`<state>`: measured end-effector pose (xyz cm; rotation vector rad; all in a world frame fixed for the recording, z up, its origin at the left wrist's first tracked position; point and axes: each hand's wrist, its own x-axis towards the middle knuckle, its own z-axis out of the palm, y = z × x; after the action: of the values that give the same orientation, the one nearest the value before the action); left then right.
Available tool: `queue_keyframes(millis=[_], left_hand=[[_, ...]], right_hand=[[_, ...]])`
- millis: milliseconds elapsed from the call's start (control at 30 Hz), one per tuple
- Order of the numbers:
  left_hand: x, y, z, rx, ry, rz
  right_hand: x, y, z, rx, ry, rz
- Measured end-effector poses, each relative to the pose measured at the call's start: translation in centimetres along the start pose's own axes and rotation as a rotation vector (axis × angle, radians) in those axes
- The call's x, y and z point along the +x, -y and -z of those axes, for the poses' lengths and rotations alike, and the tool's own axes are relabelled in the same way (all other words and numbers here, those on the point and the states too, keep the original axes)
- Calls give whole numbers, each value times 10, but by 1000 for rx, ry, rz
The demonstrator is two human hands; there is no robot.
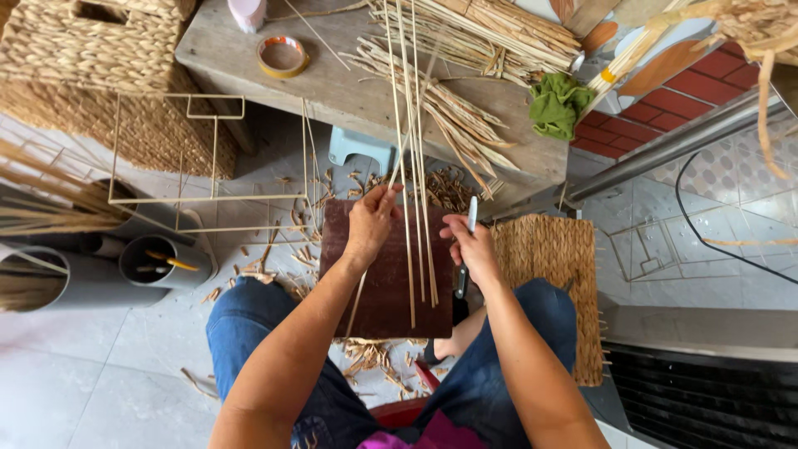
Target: The person carries a bundle of dried palm leaves, rinses their hands under a tap, then sits on a low stool and uses a small knife to split and shave dried palm leaflets into thin sticks, adding finished sticks to a growing bundle on their lap.
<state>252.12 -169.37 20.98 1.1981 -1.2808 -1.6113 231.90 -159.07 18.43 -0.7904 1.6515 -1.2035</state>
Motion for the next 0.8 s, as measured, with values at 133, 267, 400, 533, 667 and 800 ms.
queue_keyframes(millis=[133, 267, 400, 533, 667, 800], left_hand=[[-52, -40, 12, -478, 67, -170], [-133, -71, 21, -799, 40, -340], [-224, -89, 34, -925, 72, -504], [-287, -94, 41, -980, 95, -583], [-330, -79, 52, -791, -26, -498], [-370, -68, 67, -304, -7, -180]], right_hand=[[-75, -16, 3, 84, 108, -43], [-155, -25, -1, 163, 328, -149], [-206, -15, 8, 133, 520, -165], [-232, -5, 28, 257, 563, -56], [-249, 5, 49, 277, 584, 8], [-272, 31, 67, 72, 437, 76]])
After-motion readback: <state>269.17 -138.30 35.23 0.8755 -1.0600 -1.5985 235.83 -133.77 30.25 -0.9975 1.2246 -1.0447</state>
